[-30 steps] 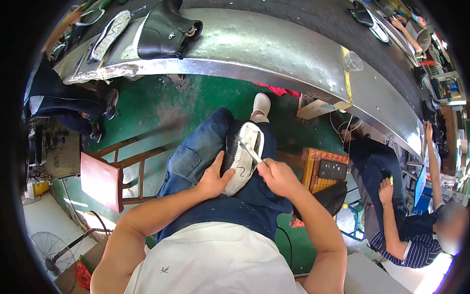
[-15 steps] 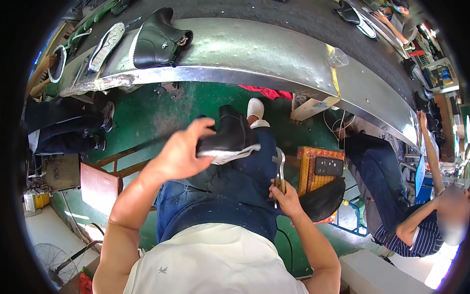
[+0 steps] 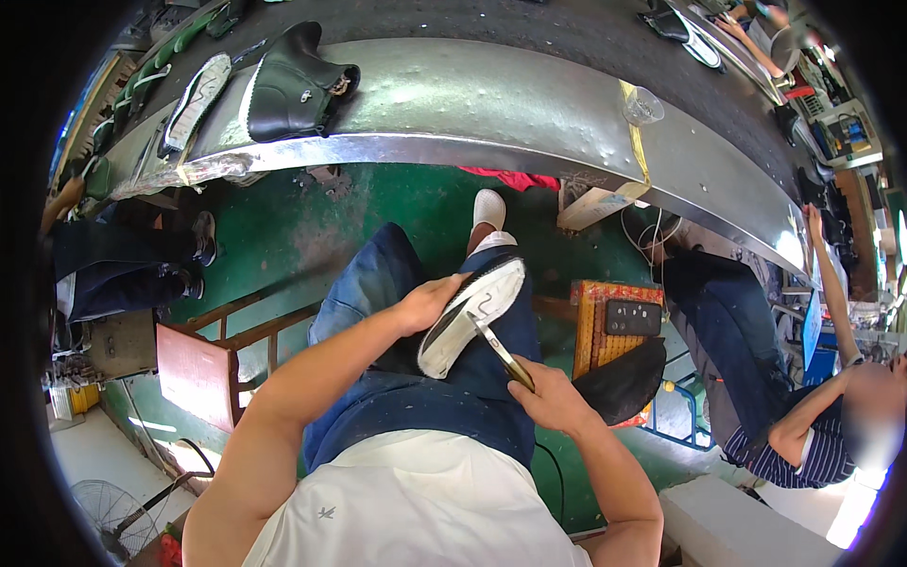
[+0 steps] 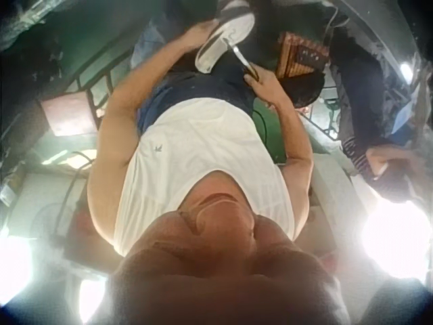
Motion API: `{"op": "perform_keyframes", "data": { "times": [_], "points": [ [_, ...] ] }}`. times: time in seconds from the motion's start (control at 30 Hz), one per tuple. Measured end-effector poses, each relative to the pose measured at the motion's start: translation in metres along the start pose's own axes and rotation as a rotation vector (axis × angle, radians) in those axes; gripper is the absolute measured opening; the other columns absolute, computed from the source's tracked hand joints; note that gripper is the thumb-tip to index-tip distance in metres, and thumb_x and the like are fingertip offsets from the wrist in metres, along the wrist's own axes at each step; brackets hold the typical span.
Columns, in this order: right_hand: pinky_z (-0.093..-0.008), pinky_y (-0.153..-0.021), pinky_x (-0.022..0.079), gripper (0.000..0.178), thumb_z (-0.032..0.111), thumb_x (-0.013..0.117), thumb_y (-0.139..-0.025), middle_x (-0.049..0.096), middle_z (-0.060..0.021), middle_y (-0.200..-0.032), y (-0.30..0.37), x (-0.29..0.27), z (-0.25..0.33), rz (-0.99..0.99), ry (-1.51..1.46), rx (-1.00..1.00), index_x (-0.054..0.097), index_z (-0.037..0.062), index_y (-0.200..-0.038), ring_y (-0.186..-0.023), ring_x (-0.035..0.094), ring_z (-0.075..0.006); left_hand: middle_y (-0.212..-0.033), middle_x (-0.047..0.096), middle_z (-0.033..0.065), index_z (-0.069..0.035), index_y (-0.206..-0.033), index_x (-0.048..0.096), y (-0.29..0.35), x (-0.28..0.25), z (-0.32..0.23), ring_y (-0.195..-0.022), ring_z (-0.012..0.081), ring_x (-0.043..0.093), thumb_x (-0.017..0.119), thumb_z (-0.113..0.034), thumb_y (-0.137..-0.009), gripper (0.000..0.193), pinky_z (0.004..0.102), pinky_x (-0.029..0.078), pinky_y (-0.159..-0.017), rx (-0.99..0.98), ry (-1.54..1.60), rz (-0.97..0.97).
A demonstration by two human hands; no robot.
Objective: Fitting and pulling shoe components onto a shoe last at a production line using pliers.
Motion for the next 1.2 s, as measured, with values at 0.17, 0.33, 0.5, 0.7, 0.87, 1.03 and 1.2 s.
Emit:
{"op": "perform_keyframes", "data": {
  "times": [0.17, 0.33, 0.5, 0.7, 0.87, 1.03, 1.2],
  "points": [
    [-0.0452, -0.101, 0.048, 0.056, 0.019, 0.062, -0.096, 0.064, -0.0310, -0.123, -0.007, -0.005, 0.005, 0.079, 0.109, -0.015, 0.049, -0.0045, -0.144, -0.116, 0.062, -0.0454, -0.146, 0.055, 0.0180, 0.002, -0.152, 0.044, 0.015, 0.007, 0.042, -0.135, 0.0235, 0.051, 0.026, -0.036, -0.114, 0.056, 0.0325, 0.035, -0.117, 0.113, 0.092, -0.042],
    [-0.0471, -0.104, 0.047, 0.061, 0.019, 0.063, -0.095, 0.060, -0.0350, -0.127, -0.014, -0.008, 0.004, -0.005, 0.315, -0.194, 0.045, -0.0087, -0.145, -0.120, 0.059, -0.0468, -0.147, 0.054, 0.0207, 0.005, -0.152, 0.042, 0.020, 0.012, 0.045, -0.136, 0.0256, 0.050, 0.025, -0.031, -0.114, 0.055, 0.0336, 0.034, -0.117, 0.147, -0.054, -0.095],
    [-0.0500, -0.095, 0.050, 0.045, 0.023, 0.063, -0.095, 0.066, -0.0315, -0.112, -0.036, -0.047, 0.059, 0.304, 0.402, 0.070, 0.055, -0.0089, -0.126, -0.108, 0.063, -0.0478, -0.157, 0.042, 0.0229, 0.004, -0.152, 0.040, 0.029, 0.030, 0.037, -0.150, 0.0341, 0.034, 0.023, -0.033, -0.111, 0.058, 0.0447, 0.020, -0.125, 0.162, -0.308, -0.225],
    [-0.0532, -0.083, 0.051, 0.031, 0.026, 0.062, -0.097, 0.069, -0.0276, -0.095, -0.062, -0.021, 0.037, 0.223, 0.463, 0.032, 0.063, -0.0033, -0.104, -0.093, 0.066, -0.0469, -0.162, 0.032, 0.0265, 0.008, -0.158, 0.025, 0.034, 0.012, 0.044, -0.153, 0.0336, 0.027, 0.032, -0.042, -0.108, 0.071, 0.0397, 0.016, -0.125, 0.090, -0.066, -0.179],
    [-0.0498, -0.077, 0.052, 0.028, 0.027, 0.065, -0.096, 0.068, -0.0251, -0.087, -0.072, 0.043, -0.010, -0.130, 0.067, 0.003, 0.064, 0.0000, -0.105, -0.085, 0.067, -0.0445, -0.157, 0.038, 0.0305, 0.002, -0.161, 0.022, 0.023, 0.013, 0.039, -0.151, 0.0371, 0.031, 0.051, -0.052, -0.101, 0.086, 0.0432, 0.022, -0.124, 0.077, 0.240, -0.186],
    [-0.0444, -0.077, 0.053, 0.031, 0.027, 0.064, -0.097, 0.068, -0.0217, -0.087, -0.073, 0.033, -0.002, -0.015, -0.157, 0.196, 0.065, 0.0007, -0.114, -0.082, 0.068, -0.0364, -0.157, 0.040, 0.0211, -0.008, -0.165, 0.014, 0.015, 0.009, 0.028, -0.147, 0.0280, 0.036, 0.062, -0.035, -0.102, 0.084, 0.0363, 0.029, -0.120, 0.112, 0.038, -0.217],
    [-0.0471, -0.081, 0.054, 0.031, 0.019, 0.065, -0.094, 0.067, -0.0258, -0.088, -0.078, -0.017, 0.003, -0.334, 0.454, -0.340, 0.064, -0.0053, -0.114, -0.085, 0.066, -0.0466, -0.147, 0.049, 0.0230, -0.012, -0.164, 0.021, 0.019, 0.013, 0.011, -0.142, 0.0333, 0.042, 0.064, -0.038, -0.099, 0.082, 0.0407, 0.030, -0.119, -0.004, -0.176, -0.287]
  ]
}}
Point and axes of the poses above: each hand's wrist, its own y-axis away from the middle knuckle, its own x-axis out of the palm, z = x × y, the point moved 1 cm from there along -y, towards the middle knuckle
